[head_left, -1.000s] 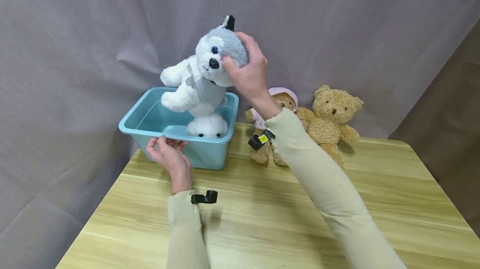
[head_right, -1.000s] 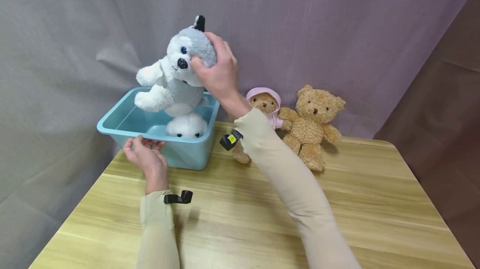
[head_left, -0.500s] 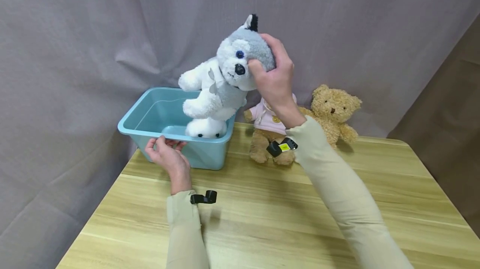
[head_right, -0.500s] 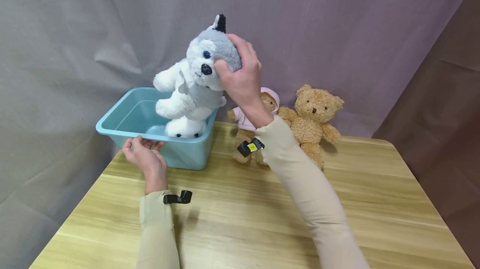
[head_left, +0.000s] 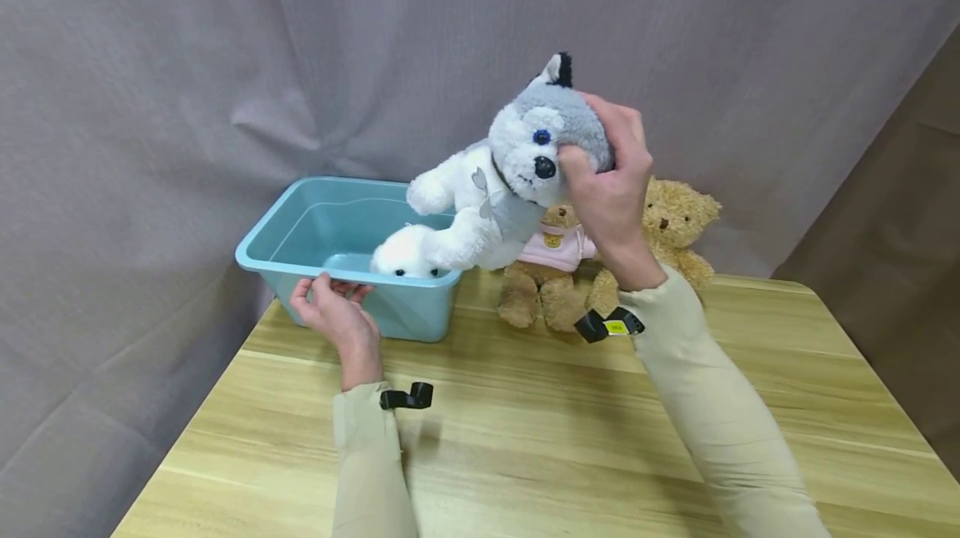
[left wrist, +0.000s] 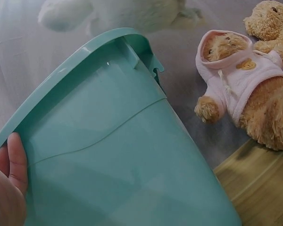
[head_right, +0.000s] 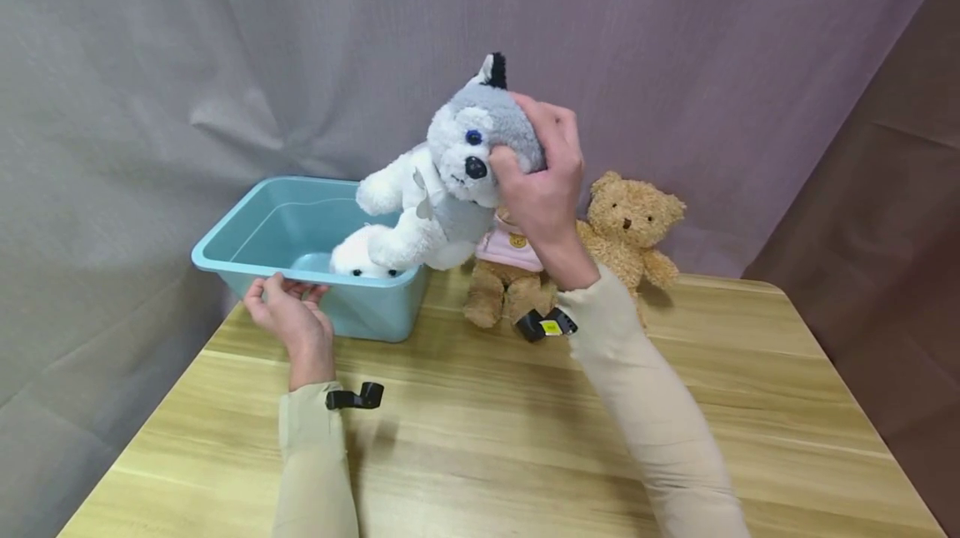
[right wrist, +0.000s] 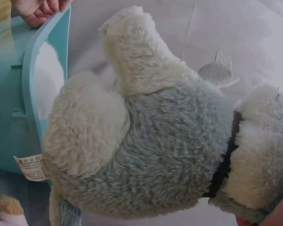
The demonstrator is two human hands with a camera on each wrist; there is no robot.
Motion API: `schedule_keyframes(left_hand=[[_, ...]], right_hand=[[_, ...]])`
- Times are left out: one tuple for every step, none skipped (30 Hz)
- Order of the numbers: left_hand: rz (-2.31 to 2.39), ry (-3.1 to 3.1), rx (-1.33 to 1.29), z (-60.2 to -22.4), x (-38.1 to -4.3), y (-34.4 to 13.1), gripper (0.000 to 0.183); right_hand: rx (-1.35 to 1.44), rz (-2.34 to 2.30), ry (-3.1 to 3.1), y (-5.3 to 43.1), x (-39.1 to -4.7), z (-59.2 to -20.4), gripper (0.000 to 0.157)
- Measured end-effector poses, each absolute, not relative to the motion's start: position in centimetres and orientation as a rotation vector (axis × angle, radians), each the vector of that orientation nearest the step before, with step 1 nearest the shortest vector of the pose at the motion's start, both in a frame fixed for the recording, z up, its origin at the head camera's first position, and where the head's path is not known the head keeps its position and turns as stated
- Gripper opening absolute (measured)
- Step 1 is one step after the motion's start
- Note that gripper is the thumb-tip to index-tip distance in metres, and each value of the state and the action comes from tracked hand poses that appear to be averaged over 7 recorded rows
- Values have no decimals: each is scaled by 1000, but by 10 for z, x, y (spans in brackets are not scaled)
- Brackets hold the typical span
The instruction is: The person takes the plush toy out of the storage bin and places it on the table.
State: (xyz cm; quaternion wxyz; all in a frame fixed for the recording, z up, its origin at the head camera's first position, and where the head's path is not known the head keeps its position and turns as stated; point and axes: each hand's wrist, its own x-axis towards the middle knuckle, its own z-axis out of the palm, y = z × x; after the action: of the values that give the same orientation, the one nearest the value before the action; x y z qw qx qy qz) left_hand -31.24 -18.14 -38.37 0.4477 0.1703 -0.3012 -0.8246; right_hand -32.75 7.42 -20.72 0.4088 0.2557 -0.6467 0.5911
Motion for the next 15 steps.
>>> schedule_keyframes(left_hand=[[-2042,-745,420,-384,-313,-181,16],[-2044,-743,417,-384,-313,-182,16],[-2044,-742,416,-384,-313,-182,16],[-2044,-740,416,-383,-313,-182,16],[-2043,-739,416,-383,-313,-182,16],[-2042,-740,419,-383,-313,-182,16],[-2041,-739,420,-383,-313,-182,16],[-2040,-736,422,-383,-313,-182,16],[-2037,-736,424,-384,-313,-182,15],[-2037,-733,424,-384,-313,-182,15],[-2037,-732,423,-384,-314,-182,15],[-2038,-730,422,-385,-314,-182,15],[-2039,-729,418,-385,-315,-182,14],[-2041,-730,416,-386,-315,-182,15],[-2042,-733,415,-386,-315,-181,14]], right_hand=[[645,1485,-1614,77,-326,-208,46],[635,1488,-1598,80,-325,-209,46],[628,1485,-1584,82,-324,-209,46],[623,1483,-1570,85,-323,-209,46],[610,1485,-1556,87,-322,-209,46],[606,1476,-1546,89,-322,-209,47],[601,1469,-1531,91,-321,-210,47],[596,1456,-1525,94,-320,-210,48],[593,1444,-1518,96,-320,-210,48],[586,1440,-1508,98,-319,-211,48],[577,1432,-1496,101,-319,-212,48],[576,1421,-1489,103,-319,-213,48],[574,1415,-1480,105,-318,-214,48],[570,1410,-1474,107,-318,-216,48],[564,1403,-1470,110,-318,-217,48]])
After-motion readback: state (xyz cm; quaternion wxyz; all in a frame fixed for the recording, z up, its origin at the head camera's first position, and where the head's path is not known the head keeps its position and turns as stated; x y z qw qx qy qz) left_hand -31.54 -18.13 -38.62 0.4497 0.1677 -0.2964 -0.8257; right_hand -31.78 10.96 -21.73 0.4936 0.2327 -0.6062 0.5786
